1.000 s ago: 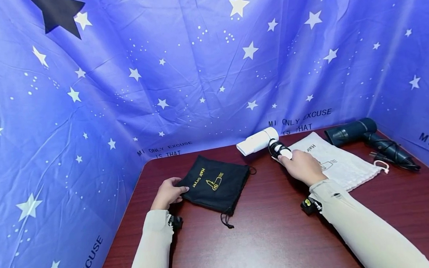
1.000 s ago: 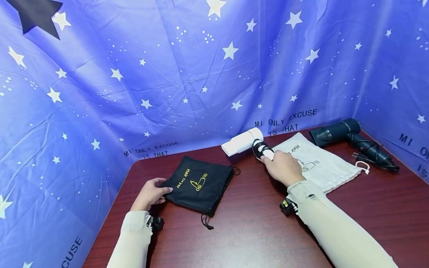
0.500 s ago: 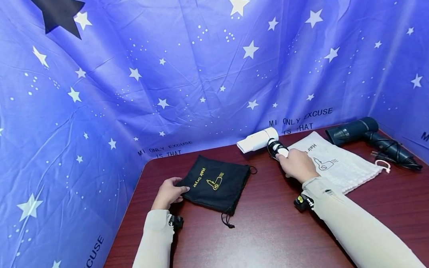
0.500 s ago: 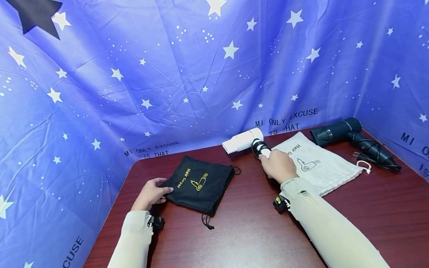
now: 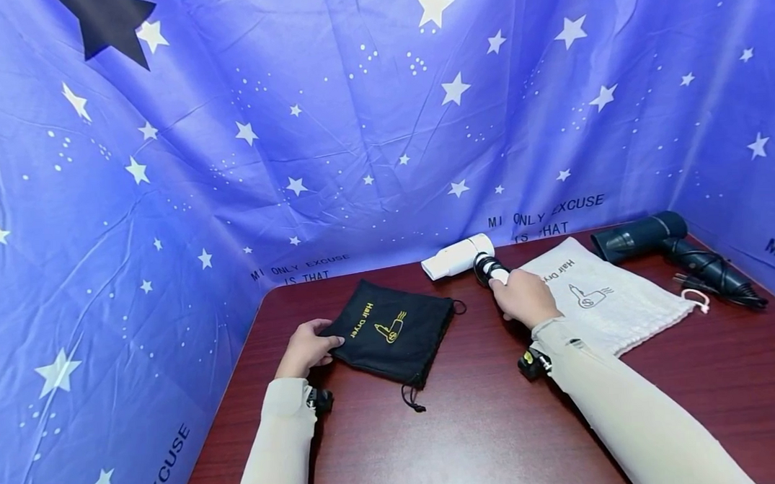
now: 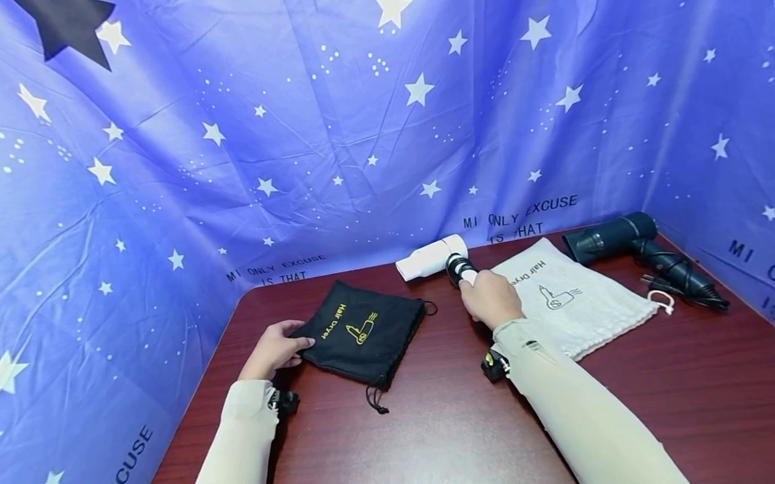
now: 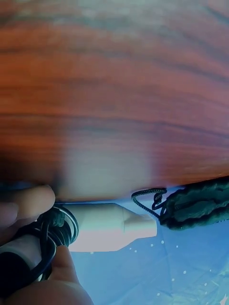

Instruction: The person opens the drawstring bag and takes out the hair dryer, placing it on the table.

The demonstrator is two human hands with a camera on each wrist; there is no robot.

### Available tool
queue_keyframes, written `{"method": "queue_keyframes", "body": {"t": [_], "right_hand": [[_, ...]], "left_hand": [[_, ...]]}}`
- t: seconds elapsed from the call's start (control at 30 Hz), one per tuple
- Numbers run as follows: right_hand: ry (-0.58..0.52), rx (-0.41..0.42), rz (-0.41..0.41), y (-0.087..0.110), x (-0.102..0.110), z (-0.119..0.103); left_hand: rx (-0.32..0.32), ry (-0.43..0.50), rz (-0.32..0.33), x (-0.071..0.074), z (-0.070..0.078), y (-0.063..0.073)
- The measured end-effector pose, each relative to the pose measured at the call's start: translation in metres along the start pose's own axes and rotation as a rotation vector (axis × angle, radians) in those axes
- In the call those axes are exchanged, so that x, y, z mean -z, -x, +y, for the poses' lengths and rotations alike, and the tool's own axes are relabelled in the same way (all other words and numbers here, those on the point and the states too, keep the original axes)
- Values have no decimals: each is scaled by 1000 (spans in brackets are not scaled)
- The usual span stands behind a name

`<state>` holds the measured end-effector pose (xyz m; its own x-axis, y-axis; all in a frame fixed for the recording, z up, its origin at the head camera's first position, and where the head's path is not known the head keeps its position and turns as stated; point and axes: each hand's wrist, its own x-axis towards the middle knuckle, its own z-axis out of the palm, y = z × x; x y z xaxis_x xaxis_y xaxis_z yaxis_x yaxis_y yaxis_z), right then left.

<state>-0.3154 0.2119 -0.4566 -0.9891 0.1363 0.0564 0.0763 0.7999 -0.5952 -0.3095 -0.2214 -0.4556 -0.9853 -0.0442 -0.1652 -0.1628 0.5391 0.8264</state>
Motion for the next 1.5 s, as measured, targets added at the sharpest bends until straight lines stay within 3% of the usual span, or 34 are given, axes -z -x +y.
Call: {"method": "queue_keyframes", "body": {"t": [0.43, 0.73, 1.2, 1.33, 1.5], "right_hand": [[64, 33, -8, -10, -4, -3], [109, 20, 11, -13, -2, -1], [209, -29, -42, -15, 5, -7], [237, -26, 16, -13, 6, -9], [254, 29, 173, -10, 11, -20]], "left_hand": [[-11, -7, 0, -1, 0, -1], [-16, -5, -6, -2, 1, 0], [1, -17, -2, -1, 0, 1], [7, -17, -2, -1, 0, 2], [-1, -58, 4, -2, 4, 0]]}}
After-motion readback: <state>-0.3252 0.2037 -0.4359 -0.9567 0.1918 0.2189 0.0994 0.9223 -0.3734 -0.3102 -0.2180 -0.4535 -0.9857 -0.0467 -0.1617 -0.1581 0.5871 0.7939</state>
